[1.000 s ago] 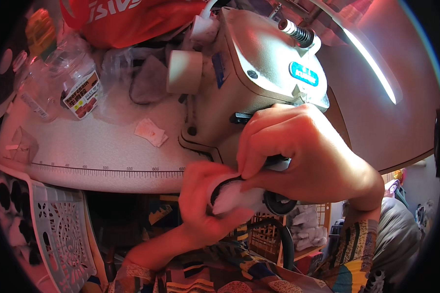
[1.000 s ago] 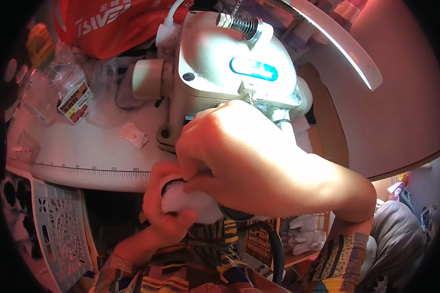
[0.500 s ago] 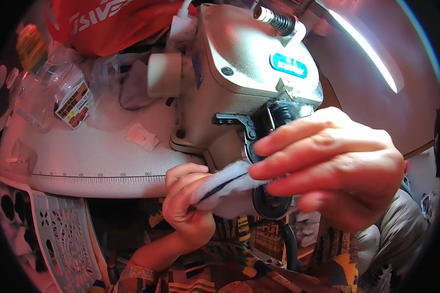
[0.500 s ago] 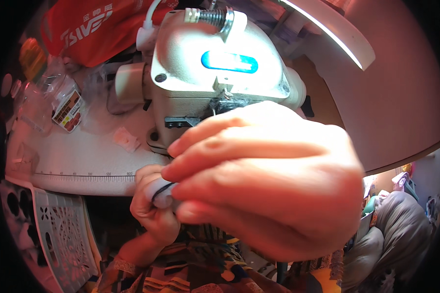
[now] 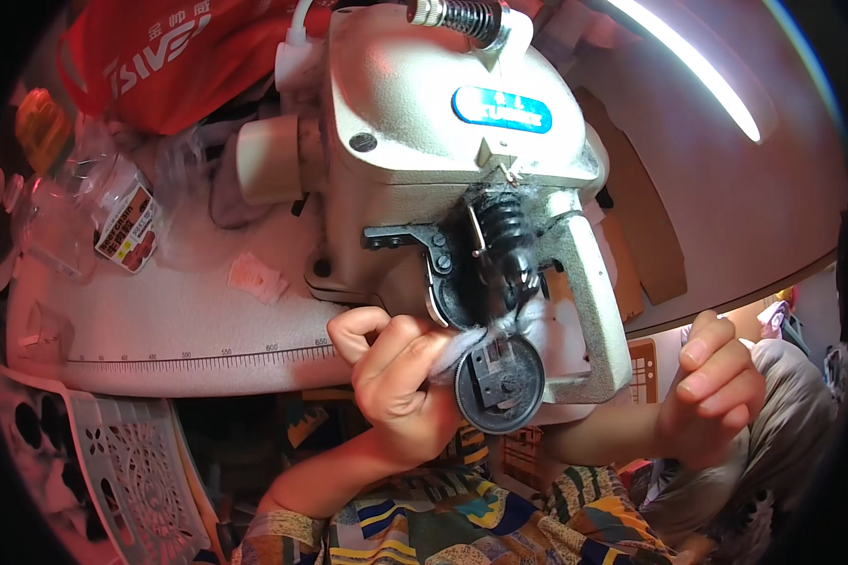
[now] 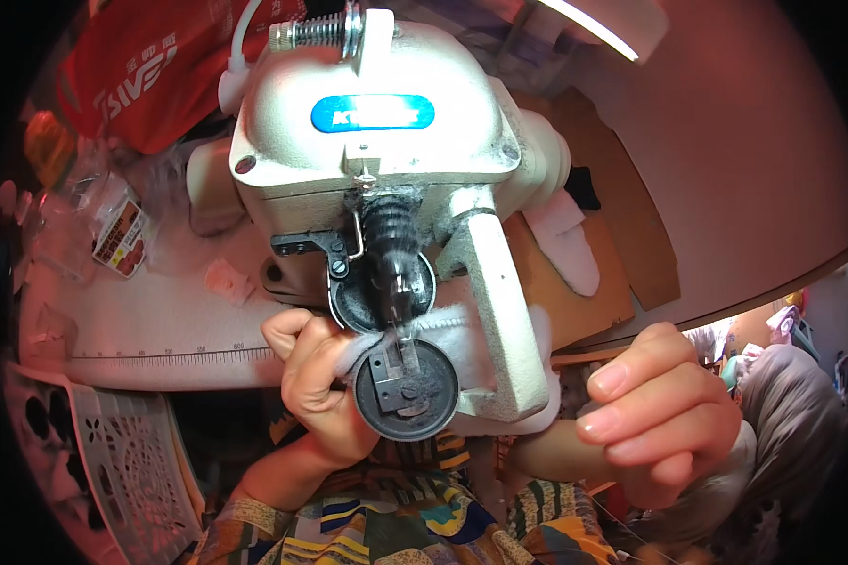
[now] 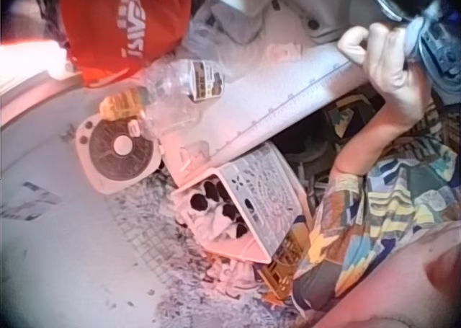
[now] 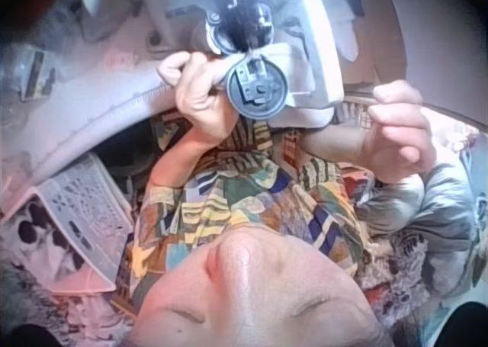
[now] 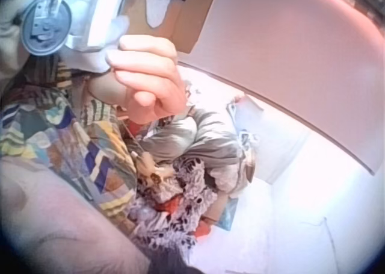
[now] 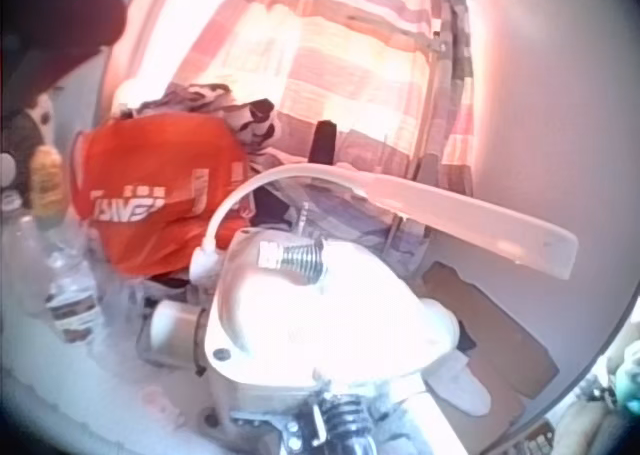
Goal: The recorder uses a specialized sewing machine to join pieces of fabric for making gloves, repeatedly taking fabric from baskets and processing them through the machine.
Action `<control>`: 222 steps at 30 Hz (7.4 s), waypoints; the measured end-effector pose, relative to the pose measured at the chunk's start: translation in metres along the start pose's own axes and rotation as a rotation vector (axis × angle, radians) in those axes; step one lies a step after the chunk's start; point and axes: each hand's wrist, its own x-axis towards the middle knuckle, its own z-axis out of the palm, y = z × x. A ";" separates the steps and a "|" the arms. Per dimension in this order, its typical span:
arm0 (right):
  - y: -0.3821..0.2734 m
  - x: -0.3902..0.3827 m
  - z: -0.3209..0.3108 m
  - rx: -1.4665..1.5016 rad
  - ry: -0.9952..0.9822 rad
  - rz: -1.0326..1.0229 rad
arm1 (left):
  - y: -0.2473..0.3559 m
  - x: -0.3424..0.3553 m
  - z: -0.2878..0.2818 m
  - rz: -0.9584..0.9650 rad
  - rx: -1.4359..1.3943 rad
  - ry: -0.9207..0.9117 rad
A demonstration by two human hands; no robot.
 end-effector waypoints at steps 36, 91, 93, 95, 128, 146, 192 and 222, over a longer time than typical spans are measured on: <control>0.099 -0.123 0.109 0.232 0.238 0.793 | 0.007 0.017 -0.008 0.092 0.105 -0.071; 0.003 -0.144 0.096 0.911 0.658 0.794 | 0.024 -0.095 -0.062 -1.131 -0.962 -0.475; -0.014 -0.136 0.093 0.707 0.662 0.838 | 0.025 -0.106 -0.062 -1.059 -0.912 -0.550; -0.011 -0.137 0.091 0.587 0.613 0.957 | 0.027 -0.113 -0.068 -1.048 -0.949 -0.618; 0.006 -0.160 0.082 0.749 0.204 1.259 | 0.018 -0.076 -0.043 -0.723 -0.469 -0.640; -0.057 -0.146 0.107 -0.284 0.086 0.006 | -0.039 -0.110 -0.005 -0.514 -1.171 -0.074; -0.056 -0.141 0.094 -0.278 0.009 0.337 | 0.031 -0.095 -0.024 -0.169 -0.147 0.014; -0.010 -0.159 0.101 1.310 0.411 1.246 | 0.039 -0.090 -0.045 -1.007 -0.755 -0.198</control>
